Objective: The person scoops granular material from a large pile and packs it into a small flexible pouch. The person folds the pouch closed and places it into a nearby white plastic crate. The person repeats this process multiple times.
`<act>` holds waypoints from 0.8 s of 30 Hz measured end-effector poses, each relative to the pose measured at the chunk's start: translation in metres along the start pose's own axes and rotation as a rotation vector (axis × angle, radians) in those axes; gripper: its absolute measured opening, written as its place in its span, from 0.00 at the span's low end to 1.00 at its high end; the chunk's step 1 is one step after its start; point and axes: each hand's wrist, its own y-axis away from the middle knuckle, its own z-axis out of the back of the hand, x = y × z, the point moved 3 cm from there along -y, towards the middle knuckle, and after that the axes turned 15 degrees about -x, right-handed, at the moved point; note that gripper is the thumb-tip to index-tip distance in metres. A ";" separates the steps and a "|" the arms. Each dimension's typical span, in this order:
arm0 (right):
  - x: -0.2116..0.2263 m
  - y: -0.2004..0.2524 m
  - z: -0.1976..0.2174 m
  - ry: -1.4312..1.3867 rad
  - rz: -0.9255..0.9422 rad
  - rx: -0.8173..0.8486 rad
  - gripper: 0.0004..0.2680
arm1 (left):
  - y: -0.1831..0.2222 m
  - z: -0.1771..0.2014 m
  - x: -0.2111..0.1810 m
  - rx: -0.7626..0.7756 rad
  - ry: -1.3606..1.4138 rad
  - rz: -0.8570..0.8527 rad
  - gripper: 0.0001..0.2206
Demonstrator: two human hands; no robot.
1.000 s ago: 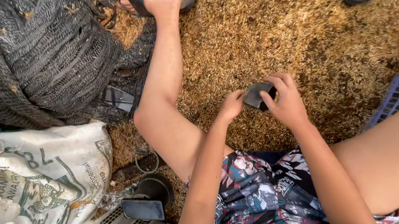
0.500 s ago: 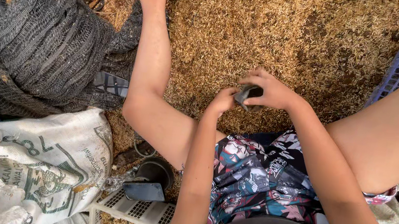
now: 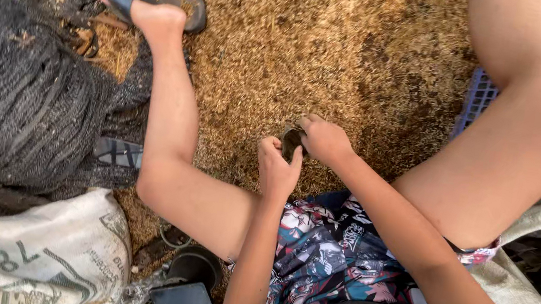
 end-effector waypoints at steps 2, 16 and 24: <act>0.001 -0.006 -0.001 -0.020 0.002 0.037 0.11 | -0.001 0.012 -0.007 -0.092 -0.067 -0.086 0.18; -0.027 -0.005 -0.007 0.403 0.153 0.032 0.34 | -0.023 0.010 0.015 -0.107 -0.083 -0.120 0.07; -0.071 -0.010 -0.040 0.327 -0.136 0.258 0.29 | -0.025 0.006 0.013 -0.016 -0.100 -0.209 0.20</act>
